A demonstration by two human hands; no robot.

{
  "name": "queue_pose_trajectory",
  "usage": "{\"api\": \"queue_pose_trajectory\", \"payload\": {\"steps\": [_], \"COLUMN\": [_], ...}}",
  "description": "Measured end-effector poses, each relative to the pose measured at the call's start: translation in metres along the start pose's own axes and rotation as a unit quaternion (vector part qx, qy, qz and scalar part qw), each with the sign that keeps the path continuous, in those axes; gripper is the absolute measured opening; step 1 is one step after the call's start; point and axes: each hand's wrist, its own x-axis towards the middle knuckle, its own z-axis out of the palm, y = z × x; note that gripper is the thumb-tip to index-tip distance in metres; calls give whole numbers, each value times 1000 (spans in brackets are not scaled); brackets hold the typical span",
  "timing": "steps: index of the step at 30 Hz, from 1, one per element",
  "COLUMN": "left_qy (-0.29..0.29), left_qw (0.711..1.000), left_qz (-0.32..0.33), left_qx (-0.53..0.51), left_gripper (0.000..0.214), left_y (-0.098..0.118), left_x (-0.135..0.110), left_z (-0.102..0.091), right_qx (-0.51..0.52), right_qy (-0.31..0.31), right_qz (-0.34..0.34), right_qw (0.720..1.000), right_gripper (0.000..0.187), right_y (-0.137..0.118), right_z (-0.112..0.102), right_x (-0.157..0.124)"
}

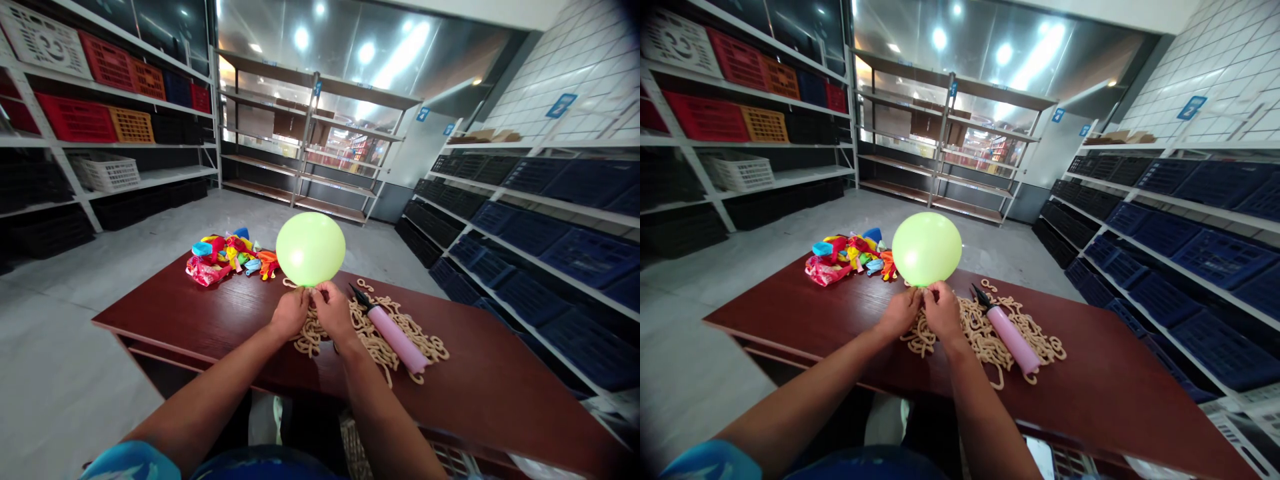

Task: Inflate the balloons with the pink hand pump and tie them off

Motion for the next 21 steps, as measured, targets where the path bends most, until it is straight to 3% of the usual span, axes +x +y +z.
{"api": "queue_pose_trajectory", "payload": {"steps": [5,10,14,21], "left_qy": [3,16,21,-6], "left_qw": [998,997,994,986], "left_qz": [1,-29,-22,8], "left_qx": [-66,-74,-102,-165], "left_gripper": [35,31,31,37], "left_y": [-2,-8,-8,-8], "left_x": [3,5,3,1], "left_z": [7,6,3,2], "right_qx": [-110,-36,134,299], "right_qy": [85,23,-10,-98], "right_qz": [-61,-97,20,152], "right_qw": [988,994,991,937], "right_gripper": [12,14,22,32], "right_y": [-1,-3,-1,4], "right_z": [7,-2,-8,-5], "right_x": [-5,-6,-2,0]}}
